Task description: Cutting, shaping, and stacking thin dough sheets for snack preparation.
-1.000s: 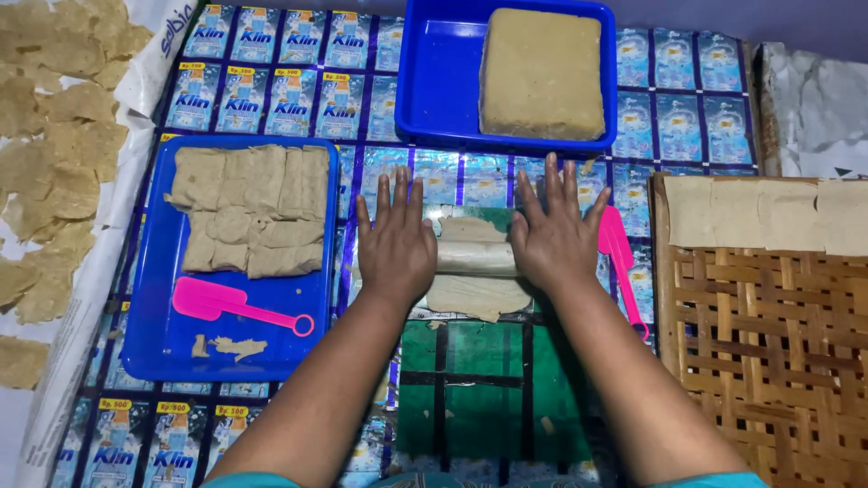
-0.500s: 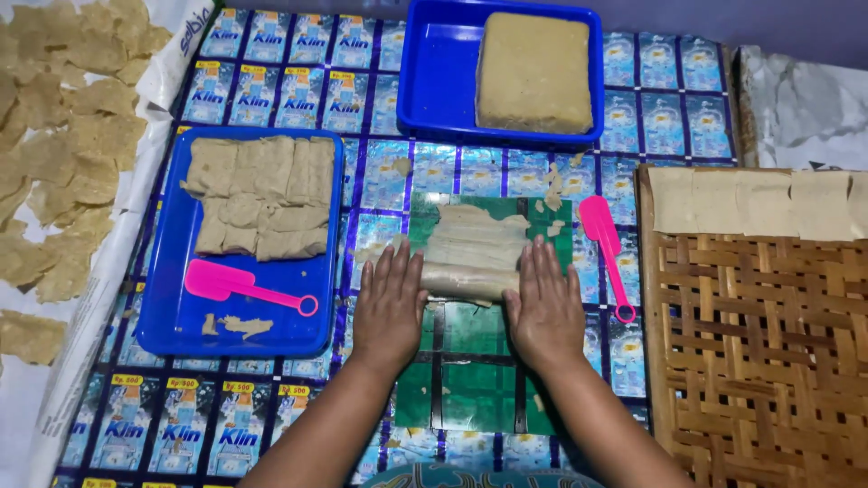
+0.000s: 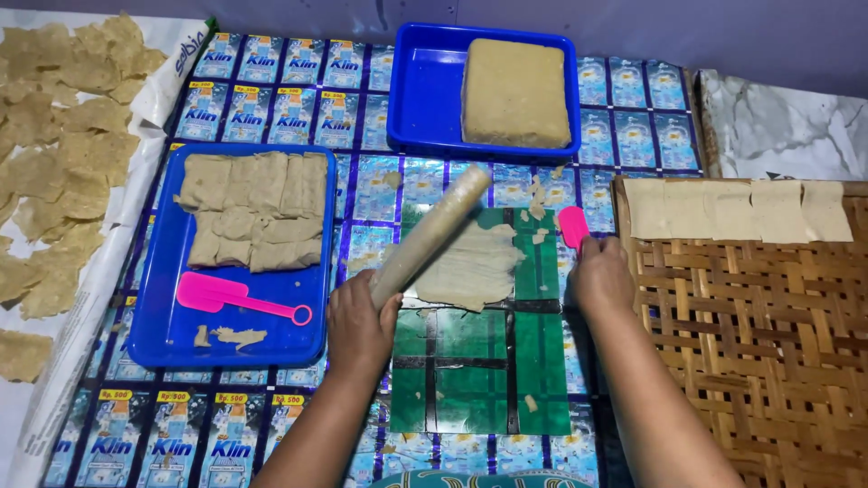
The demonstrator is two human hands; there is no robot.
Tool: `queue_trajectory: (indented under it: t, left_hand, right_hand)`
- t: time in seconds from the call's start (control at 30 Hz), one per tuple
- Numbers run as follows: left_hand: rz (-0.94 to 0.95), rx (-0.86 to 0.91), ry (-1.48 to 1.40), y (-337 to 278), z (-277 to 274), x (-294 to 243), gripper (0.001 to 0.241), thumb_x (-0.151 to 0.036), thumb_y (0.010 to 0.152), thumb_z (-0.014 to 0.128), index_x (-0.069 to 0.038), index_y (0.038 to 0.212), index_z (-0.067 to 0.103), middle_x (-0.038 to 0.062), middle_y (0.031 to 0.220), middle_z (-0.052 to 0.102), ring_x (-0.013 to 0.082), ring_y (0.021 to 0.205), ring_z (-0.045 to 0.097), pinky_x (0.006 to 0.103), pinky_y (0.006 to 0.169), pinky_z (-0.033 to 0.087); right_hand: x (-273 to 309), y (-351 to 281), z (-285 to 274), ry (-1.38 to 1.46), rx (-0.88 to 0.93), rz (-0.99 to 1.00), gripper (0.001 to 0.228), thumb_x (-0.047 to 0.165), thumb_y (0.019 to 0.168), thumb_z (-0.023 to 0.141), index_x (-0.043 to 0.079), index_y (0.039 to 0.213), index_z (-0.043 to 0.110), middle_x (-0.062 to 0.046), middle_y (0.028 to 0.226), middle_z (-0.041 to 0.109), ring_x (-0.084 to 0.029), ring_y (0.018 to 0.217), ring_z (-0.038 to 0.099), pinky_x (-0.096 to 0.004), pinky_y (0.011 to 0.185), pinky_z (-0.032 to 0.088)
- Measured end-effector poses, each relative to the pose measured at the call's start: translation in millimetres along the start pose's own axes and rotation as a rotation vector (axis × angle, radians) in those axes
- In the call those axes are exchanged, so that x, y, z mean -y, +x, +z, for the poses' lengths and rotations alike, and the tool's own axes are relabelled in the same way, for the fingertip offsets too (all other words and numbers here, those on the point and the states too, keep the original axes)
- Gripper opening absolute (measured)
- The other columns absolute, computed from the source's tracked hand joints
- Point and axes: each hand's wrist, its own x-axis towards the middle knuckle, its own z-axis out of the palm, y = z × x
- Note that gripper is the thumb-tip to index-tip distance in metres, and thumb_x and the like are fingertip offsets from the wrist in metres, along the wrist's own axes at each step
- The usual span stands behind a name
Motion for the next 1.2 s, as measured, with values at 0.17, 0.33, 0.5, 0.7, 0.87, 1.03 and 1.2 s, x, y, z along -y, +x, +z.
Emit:
queue_trajectory:
  t: [0.17, 0.33, 0.5, 0.7, 0.87, 1.03, 1.2]
  left_hand:
    - [-0.071, -0.075, -0.235, 5, -1, -15, 0.058, -0.024, 0.087, 0.075, -0.008, 0.138, 0.052, 0.02, 0.113, 0.063, 0.043, 0.106, 0.062, 0.0532, 0.096, 0.049]
    - [-0.028, -0.112, -0.377, 3, -10, -25, 0.06, -0.016, 0.087, 0.073, -0.005, 0.141, 0.05, 0.023, 0.12, 0.061, 0.0463, 0.111, 0.061, 0.0543, 0.097, 0.05]
    - [0.223, -0.057, -0.331, -4, -12, -20, 0.049, -0.018, 0.088, 0.072, -0.02, 0.136, 0.063, 0.021, 0.136, 0.054, 0.0452, 0.126, 0.056, 0.0525, 0.105, 0.046]
    - [0.218, -0.093, -0.342, -4, -8, -19, 0.049, -0.02, 0.089, 0.071, -0.025, 0.136, 0.063, 0.02, 0.137, 0.053, 0.0433, 0.124, 0.058, 0.0517, 0.105, 0.048]
    - [0.222, -0.096, -0.348, -5, -7, -18, 0.047, -0.02, 0.09, 0.069, -0.026, 0.136, 0.064, 0.02, 0.136, 0.054, 0.0433, 0.123, 0.059, 0.0527, 0.104, 0.048]
    - [0.231, -0.107, -0.34, -5, -5, -16, 0.049, -0.021, 0.09, 0.07, -0.027, 0.138, 0.063, 0.02, 0.136, 0.053, 0.0427, 0.124, 0.059, 0.0529, 0.104, 0.048]
    - [0.213, -0.086, -0.35, -5, -7, -16, 0.048, -0.019, 0.09, 0.069, -0.025, 0.137, 0.063, 0.021, 0.137, 0.053, 0.0441, 0.124, 0.058, 0.0544, 0.104, 0.048]
  right_hand:
    - [45, -10, -50, 0.037, 0.055, 0.071, 0.032, 0.014, 0.096, 0.048, 0.001, 0.124, 0.056, -0.022, 0.114, 0.054, -0.049, 0.106, 0.063, -0.056, 0.087, 0.058]
    - [40, -34, -55, 0.174, 0.146, 0.227, 0.032, 0.025, 0.097, 0.049, 0.006, 0.122, 0.05, -0.024, 0.114, 0.058, -0.051, 0.106, 0.066, -0.063, 0.087, 0.055]
    - [113, -118, -132, 0.268, 0.379, 0.182, 0.031, 0.036, 0.102, 0.038, 0.011, 0.117, 0.047, -0.031, 0.094, 0.072, -0.055, 0.1, 0.069, -0.064, 0.087, 0.054]
    - [134, -155, -117, 0.319, 0.446, 0.164, 0.03, 0.039, 0.103, 0.034, 0.013, 0.113, 0.046, -0.029, 0.09, 0.073, -0.053, 0.096, 0.071, -0.062, 0.084, 0.056]
    - [139, -158, -104, 0.31, 0.463, 0.158, 0.03, 0.038, 0.104, 0.032, 0.013, 0.114, 0.046, -0.029, 0.089, 0.074, -0.052, 0.095, 0.072, -0.062, 0.085, 0.056]
    - [147, -154, -97, 0.295, 0.461, 0.189, 0.031, 0.04, 0.103, 0.029, 0.015, 0.116, 0.043, -0.026, 0.089, 0.075, -0.05, 0.095, 0.073, -0.06, 0.085, 0.057]
    - [152, -144, -91, 0.276, 0.457, 0.195, 0.03, 0.035, 0.105, 0.027, 0.014, 0.119, 0.042, -0.026, 0.093, 0.075, -0.049, 0.098, 0.073, -0.059, 0.088, 0.057]
